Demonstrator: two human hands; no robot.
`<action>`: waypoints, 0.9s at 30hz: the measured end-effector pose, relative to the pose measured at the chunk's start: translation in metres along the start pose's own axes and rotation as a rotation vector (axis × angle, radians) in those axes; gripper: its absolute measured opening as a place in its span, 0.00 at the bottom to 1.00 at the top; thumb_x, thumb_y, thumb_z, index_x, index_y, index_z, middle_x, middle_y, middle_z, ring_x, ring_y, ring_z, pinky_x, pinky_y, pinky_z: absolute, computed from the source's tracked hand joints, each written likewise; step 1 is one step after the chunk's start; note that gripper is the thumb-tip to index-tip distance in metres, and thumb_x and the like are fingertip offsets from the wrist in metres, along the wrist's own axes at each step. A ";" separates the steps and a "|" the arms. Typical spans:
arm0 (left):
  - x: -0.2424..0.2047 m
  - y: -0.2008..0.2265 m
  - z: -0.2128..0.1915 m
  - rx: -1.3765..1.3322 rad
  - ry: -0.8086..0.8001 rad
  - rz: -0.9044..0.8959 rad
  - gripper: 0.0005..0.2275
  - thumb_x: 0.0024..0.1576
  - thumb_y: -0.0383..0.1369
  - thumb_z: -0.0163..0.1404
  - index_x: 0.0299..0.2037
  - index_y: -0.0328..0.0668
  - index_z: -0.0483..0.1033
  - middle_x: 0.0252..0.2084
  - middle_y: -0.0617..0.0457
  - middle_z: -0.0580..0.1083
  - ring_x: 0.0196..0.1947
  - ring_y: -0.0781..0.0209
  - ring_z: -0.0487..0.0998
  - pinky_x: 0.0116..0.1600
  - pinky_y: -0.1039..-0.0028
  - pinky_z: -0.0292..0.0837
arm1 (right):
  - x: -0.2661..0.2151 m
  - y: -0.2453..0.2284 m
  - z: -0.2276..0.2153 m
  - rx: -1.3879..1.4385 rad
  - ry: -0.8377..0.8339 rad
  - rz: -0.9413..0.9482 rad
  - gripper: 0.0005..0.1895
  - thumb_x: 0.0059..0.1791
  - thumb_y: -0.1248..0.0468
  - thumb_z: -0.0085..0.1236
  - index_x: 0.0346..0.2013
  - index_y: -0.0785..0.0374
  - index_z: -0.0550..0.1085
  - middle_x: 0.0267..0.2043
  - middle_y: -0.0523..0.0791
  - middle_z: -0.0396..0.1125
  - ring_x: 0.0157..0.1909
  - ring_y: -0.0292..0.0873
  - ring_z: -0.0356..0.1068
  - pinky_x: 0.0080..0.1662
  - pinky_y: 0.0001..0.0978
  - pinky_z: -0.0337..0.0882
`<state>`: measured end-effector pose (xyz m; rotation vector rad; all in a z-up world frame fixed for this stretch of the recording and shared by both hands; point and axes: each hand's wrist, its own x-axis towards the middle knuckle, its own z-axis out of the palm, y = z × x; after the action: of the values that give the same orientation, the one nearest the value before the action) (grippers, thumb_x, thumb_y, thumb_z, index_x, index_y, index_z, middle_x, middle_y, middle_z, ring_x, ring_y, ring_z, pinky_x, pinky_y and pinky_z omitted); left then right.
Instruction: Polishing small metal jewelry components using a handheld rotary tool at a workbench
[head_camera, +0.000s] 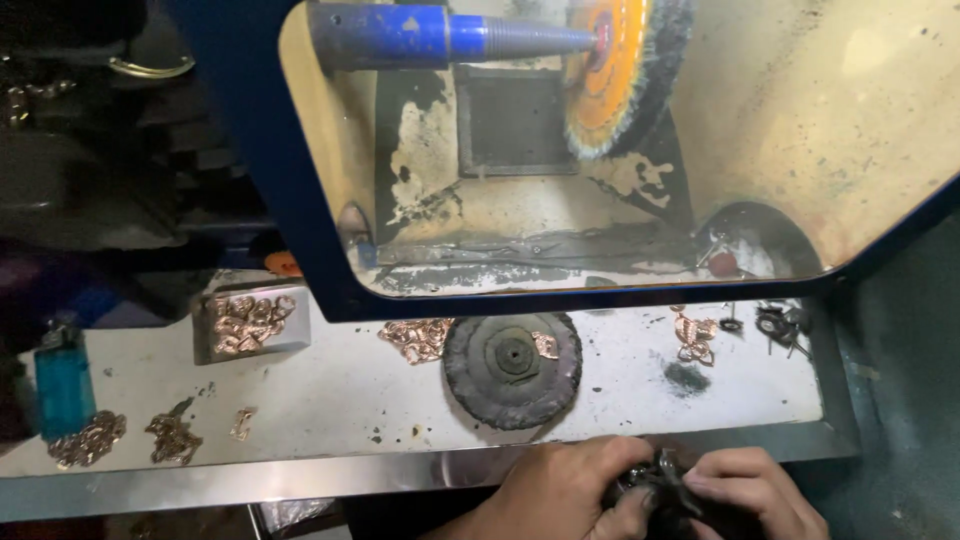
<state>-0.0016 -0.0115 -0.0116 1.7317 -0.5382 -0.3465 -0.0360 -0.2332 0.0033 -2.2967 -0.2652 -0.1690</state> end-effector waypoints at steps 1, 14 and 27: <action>0.000 0.001 0.000 0.008 0.011 -0.010 0.18 0.65 0.43 0.39 0.58 0.41 0.69 0.47 0.40 0.78 0.45 0.41 0.80 0.46 0.58 0.72 | -0.001 0.005 -0.005 0.013 -0.009 -0.006 0.08 0.42 0.63 0.63 0.36 0.55 0.78 0.37 0.43 0.76 0.39 0.32 0.77 0.50 0.19 0.71; 0.000 0.012 -0.009 -0.003 -0.034 -0.052 0.18 0.63 0.42 0.39 0.57 0.43 0.70 0.49 0.42 0.78 0.48 0.42 0.80 0.48 0.60 0.73 | -0.064 0.081 0.024 0.261 0.074 0.530 0.28 0.39 0.82 0.60 0.54 0.73 0.73 0.37 0.59 0.77 0.39 0.49 0.79 0.49 0.31 0.73; -0.012 -0.002 0.000 -0.700 0.223 -0.130 0.19 0.63 0.49 0.41 0.41 0.37 0.68 0.30 0.51 0.72 0.23 0.64 0.70 0.30 0.74 0.65 | 0.030 0.064 -0.021 -0.440 0.206 0.100 0.14 0.53 0.65 0.53 0.53 0.61 0.73 0.56 0.48 0.70 0.58 0.53 0.71 0.57 0.45 0.69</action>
<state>-0.0114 -0.0048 -0.0140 1.1053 -0.1101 -0.3726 0.0083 -0.2868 -0.0222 -2.6936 -0.0045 -0.4472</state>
